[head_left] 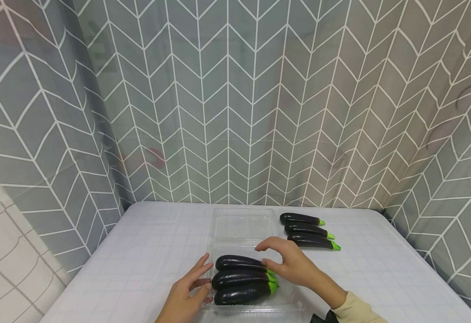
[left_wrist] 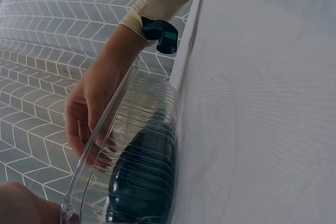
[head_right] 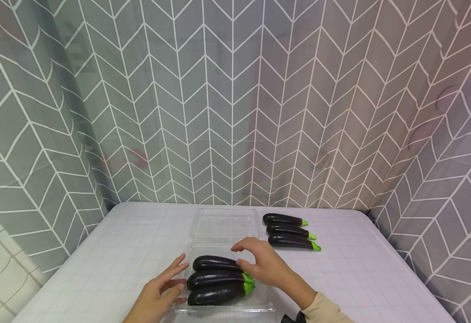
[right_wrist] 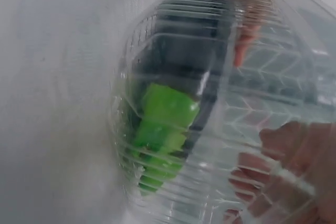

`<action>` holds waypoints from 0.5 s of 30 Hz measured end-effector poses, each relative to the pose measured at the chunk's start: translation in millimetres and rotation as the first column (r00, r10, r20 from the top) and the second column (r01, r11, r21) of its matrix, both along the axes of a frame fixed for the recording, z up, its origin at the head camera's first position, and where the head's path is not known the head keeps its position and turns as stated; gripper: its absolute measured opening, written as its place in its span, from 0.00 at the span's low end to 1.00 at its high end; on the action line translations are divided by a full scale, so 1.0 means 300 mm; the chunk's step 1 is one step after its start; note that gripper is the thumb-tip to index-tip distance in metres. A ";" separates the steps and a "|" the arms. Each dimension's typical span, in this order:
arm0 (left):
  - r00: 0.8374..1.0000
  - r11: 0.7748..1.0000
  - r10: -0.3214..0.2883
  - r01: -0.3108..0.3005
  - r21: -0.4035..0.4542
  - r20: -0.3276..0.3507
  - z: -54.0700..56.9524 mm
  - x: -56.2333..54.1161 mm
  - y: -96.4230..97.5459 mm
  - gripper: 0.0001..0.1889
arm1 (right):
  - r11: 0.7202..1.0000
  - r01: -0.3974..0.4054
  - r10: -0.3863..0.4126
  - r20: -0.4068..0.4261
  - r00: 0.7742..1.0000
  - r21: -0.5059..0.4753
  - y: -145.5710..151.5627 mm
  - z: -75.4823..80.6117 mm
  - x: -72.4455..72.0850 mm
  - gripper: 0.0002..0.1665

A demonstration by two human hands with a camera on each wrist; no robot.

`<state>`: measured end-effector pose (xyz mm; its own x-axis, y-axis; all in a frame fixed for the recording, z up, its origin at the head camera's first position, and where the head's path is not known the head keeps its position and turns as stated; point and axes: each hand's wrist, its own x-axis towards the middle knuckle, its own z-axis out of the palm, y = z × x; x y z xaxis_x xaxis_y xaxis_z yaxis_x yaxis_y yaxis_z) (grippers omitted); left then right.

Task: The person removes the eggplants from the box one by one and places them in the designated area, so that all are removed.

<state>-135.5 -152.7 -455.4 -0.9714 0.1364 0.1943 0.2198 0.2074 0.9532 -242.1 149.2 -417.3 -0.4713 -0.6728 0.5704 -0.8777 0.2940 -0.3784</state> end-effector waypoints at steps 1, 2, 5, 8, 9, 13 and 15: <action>1.000 1.000 0.000 0.000 0.001 -0.001 0.000 0.000 0.000 0.27 | 1.000 -0.002 0.002 0.004 1.000 0.001 -0.002 -0.002 0.000 0.19; 1.000 1.000 -0.002 0.002 0.001 -0.001 0.000 0.001 0.000 0.27 | 1.000 -0.007 0.007 0.009 1.000 0.004 -0.004 -0.003 0.001 0.19; 1.000 1.000 -0.002 0.002 0.000 0.001 0.002 0.002 0.001 0.27 | 1.000 -0.015 0.015 0.024 1.000 0.013 -0.010 -0.005 0.003 0.18; 1.000 1.000 -0.002 0.002 0.000 0.006 0.004 0.002 0.001 0.27 | 1.000 -0.020 0.019 0.032 0.999 0.022 -0.016 -0.005 0.006 0.18; 1.000 1.000 -0.001 0.001 -0.001 0.007 0.005 0.002 0.002 0.27 | 0.999 -0.020 0.019 0.030 0.999 0.026 -0.018 -0.006 0.006 0.18; 1.000 1.000 -0.001 0.001 -0.004 0.013 0.005 0.002 0.003 0.27 | 0.998 -0.042 0.041 0.021 0.999 0.042 -0.029 -0.010 0.005 0.19; 1.000 1.000 -0.001 0.001 -0.004 0.013 0.004 0.002 0.003 0.27 | 0.997 -0.061 0.060 0.027 0.998 0.050 -0.035 -0.015 0.004 0.19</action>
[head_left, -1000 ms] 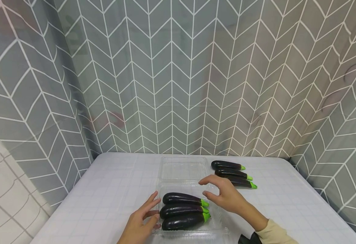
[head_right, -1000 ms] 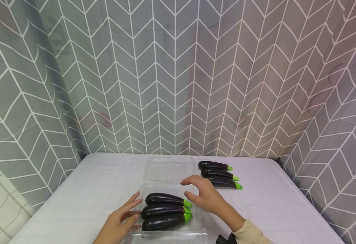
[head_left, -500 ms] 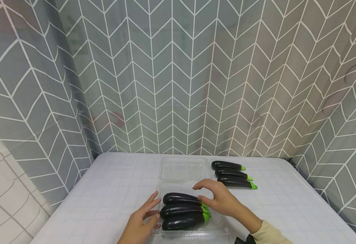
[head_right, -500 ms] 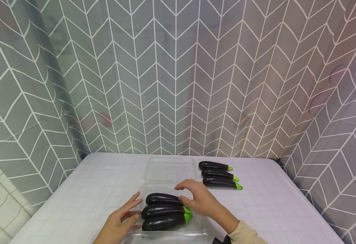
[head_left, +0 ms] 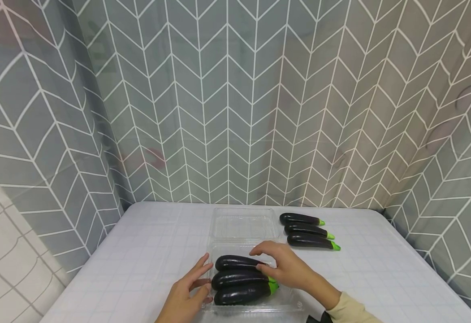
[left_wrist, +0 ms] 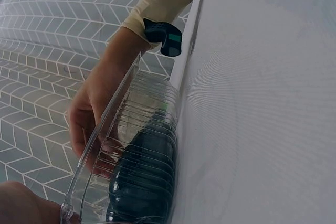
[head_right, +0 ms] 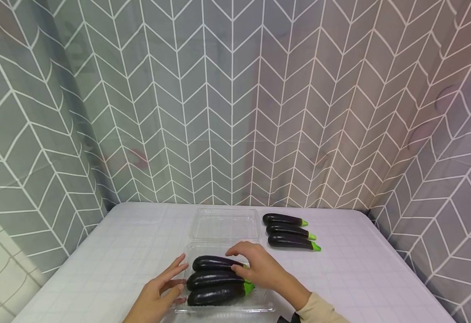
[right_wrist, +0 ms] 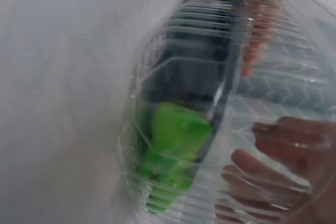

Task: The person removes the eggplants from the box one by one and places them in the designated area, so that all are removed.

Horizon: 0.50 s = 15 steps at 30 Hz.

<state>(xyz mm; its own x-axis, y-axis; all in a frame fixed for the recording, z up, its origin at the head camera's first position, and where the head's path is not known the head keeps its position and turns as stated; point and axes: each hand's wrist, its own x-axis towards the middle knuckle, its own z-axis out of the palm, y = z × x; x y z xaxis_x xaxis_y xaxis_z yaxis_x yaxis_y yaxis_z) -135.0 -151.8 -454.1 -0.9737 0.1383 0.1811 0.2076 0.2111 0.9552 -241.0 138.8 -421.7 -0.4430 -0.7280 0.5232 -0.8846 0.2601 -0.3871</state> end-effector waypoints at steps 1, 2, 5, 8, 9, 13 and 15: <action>1.000 1.000 0.000 0.000 0.000 0.000 -0.001 0.000 0.000 0.27 | 1.000 -0.009 0.009 0.006 1.000 0.005 -0.003 -0.003 0.000 0.19; 1.000 1.000 0.001 -0.001 0.000 0.000 -0.002 0.000 0.000 0.27 | 1.000 -0.015 0.014 0.009 1.000 0.011 -0.005 -0.006 0.000 0.19; 1.000 1.000 0.001 -0.001 -0.001 0.000 -0.004 0.000 0.000 0.27 | 0.999 -0.030 0.030 0.022 0.999 0.027 -0.013 -0.014 0.002 0.19; 1.000 1.000 0.000 0.000 0.001 0.001 -0.005 0.001 -0.001 0.27 | 0.998 -0.037 0.036 0.022 0.999 0.047 -0.019 -0.018 0.004 0.19; 1.000 1.000 -0.001 0.001 0.001 0.000 -0.004 0.001 -0.001 0.27 | 0.998 -0.038 0.036 0.025 0.999 0.053 -0.021 -0.019 0.004 0.19; 1.000 1.000 -0.005 0.005 0.003 -0.004 -0.002 0.000 -0.003 0.27 | 0.995 -0.034 0.030 0.041 0.999 0.091 -0.026 -0.018 0.005 0.20; 1.000 1.000 -0.006 0.006 0.001 -0.005 -0.002 -0.001 -0.004 0.27 | 0.993 -0.028 0.023 0.050 0.998 0.113 -0.029 -0.015 0.005 0.20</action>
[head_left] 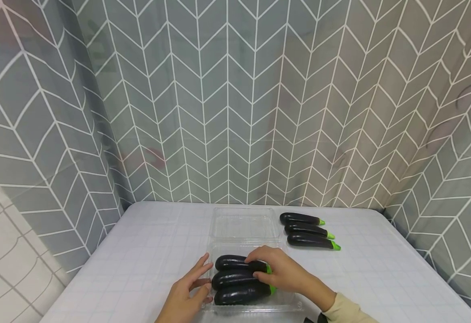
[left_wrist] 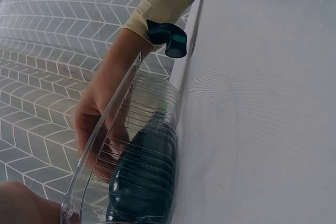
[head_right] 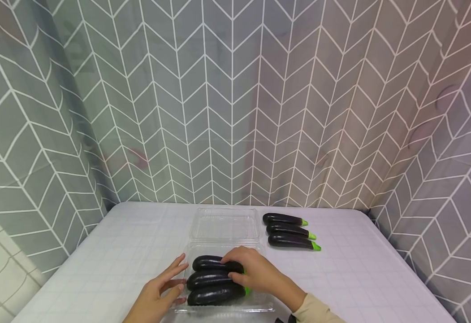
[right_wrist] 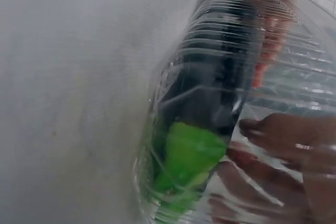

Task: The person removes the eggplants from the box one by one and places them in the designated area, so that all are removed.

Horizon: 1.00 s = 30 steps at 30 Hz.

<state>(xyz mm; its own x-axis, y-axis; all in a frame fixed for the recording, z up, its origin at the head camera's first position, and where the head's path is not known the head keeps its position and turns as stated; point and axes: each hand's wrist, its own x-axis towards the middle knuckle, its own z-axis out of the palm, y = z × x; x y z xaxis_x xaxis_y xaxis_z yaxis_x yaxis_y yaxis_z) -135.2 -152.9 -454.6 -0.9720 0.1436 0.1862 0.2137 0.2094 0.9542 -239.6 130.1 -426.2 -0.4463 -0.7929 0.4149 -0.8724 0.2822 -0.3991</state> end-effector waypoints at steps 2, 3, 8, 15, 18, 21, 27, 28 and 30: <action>1.000 1.000 -0.001 0.001 -0.001 -0.001 0.001 0.000 -0.001 0.27 | 1.000 0.006 -0.007 0.003 1.000 0.019 -0.003 0.003 0.001 0.19; 1.000 1.000 -0.001 0.001 -0.002 -0.001 0.001 -0.001 -0.001 0.27 | 1.000 0.011 -0.011 0.003 1.000 0.027 -0.005 0.006 0.001 0.20; 1.000 1.000 -0.001 0.001 -0.001 0.000 0.001 -0.002 0.000 0.27 | 0.998 0.031 -0.032 0.017 0.999 0.061 -0.015 0.014 0.006 0.19; 1.000 1.000 -0.004 0.004 0.005 0.000 -0.002 -0.001 -0.001 0.27 | 0.993 0.059 -0.063 0.035 0.997 0.106 -0.023 0.010 0.011 0.18; 1.000 1.000 -0.004 0.004 0.002 -0.008 -0.003 -0.001 -0.001 0.27 | 0.991 0.053 -0.055 0.018 0.998 0.124 -0.024 0.006 0.012 0.16; 1.000 1.000 -0.002 0.002 0.001 -0.008 -0.003 -0.002 -0.001 0.27 | 0.988 0.045 -0.047 0.007 0.999 0.146 -0.026 0.002 0.015 0.16; 1.000 1.000 -0.008 0.008 0.008 -0.012 -0.003 -0.001 -0.002 0.27 | 0.978 0.056 -0.065 0.039 0.997 0.200 -0.029 0.006 0.020 0.19; 1.000 1.000 -0.010 0.010 0.008 -0.014 -0.003 -0.001 -0.003 0.27 | 0.977 0.057 -0.068 0.049 0.996 0.206 -0.030 0.008 0.020 0.18; 1.000 1.000 -0.013 0.013 0.008 -0.015 -0.003 -0.002 -0.005 0.27 | 0.974 0.061 -0.078 0.071 0.994 0.218 -0.032 0.011 0.019 0.18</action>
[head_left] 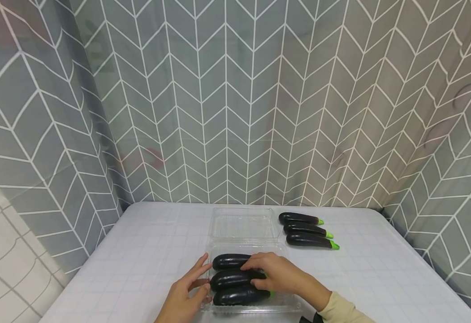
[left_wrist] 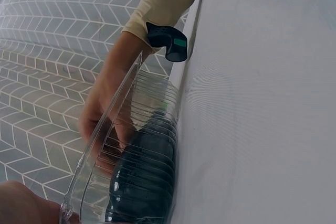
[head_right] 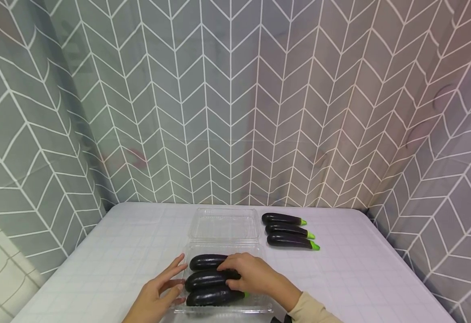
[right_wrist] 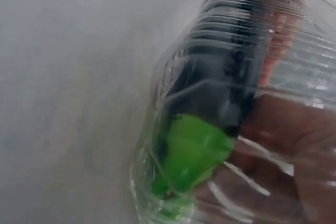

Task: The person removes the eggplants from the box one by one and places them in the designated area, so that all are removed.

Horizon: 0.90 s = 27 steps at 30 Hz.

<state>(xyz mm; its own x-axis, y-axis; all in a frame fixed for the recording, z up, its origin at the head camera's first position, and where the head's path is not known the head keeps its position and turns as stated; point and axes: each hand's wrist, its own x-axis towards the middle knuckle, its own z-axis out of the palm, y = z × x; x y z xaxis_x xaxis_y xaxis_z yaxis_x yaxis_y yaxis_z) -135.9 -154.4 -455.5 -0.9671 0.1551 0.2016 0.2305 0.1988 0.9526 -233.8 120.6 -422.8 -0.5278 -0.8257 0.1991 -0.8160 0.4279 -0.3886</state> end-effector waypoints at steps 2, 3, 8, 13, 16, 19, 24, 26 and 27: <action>1.000 1.000 0.000 0.000 -0.002 -0.003 -0.001 0.000 -0.001 0.27 | 1.000 0.013 -0.013 0.017 1.000 0.019 -0.002 0.004 0.002 0.20; 1.000 1.000 0.002 -0.002 -0.005 -0.004 -0.001 0.000 -0.001 0.27 | 0.999 0.019 -0.020 0.019 1.000 0.029 -0.004 0.005 0.004 0.21; 1.000 1.000 0.012 -0.012 -0.010 -0.009 0.000 0.000 0.003 0.27 | 0.998 0.035 -0.036 0.002 0.999 0.052 -0.007 0.003 0.008 0.23; 1.000 1.000 0.011 -0.011 -0.015 0.006 0.001 0.002 0.003 0.27 | 0.999 0.011 -0.011 0.009 1.000 -0.045 0.007 -0.017 -0.003 0.22; 1.000 1.000 0.004 -0.004 -0.001 0.008 0.000 0.003 0.003 0.27 | 0.994 -0.018 0.017 -0.011 1.000 -0.108 0.014 -0.026 -0.011 0.22; 1.000 1.000 -0.002 0.002 0.015 0.006 -0.003 0.003 0.003 0.27 | 0.986 -0.046 0.042 -0.031 0.999 -0.158 0.017 -0.028 -0.018 0.21; 1.000 1.000 -0.001 0.001 0.030 -0.007 -0.006 0.005 0.004 0.27 | 0.974 -0.072 0.065 -0.042 0.997 -0.217 0.021 -0.022 -0.024 0.21; 1.000 1.000 0.002 -0.002 0.027 -0.004 -0.005 0.005 0.004 0.27 | 0.969 -0.075 0.066 -0.045 0.997 -0.234 0.024 -0.020 -0.025 0.21; 1.000 1.000 0.002 -0.002 0.022 -0.002 -0.004 0.005 0.004 0.27 | 0.968 -0.074 0.066 -0.043 0.997 -0.240 0.025 -0.017 -0.025 0.21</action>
<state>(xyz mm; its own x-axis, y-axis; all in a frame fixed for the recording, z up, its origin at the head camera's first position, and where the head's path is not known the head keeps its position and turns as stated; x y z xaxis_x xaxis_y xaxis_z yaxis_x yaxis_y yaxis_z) -134.4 -153.1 -456.7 -0.9670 0.1482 0.2071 0.2321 0.1782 0.9562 -241.3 128.1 -428.1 -0.4599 -0.7854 0.4143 -0.8553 0.2663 -0.4446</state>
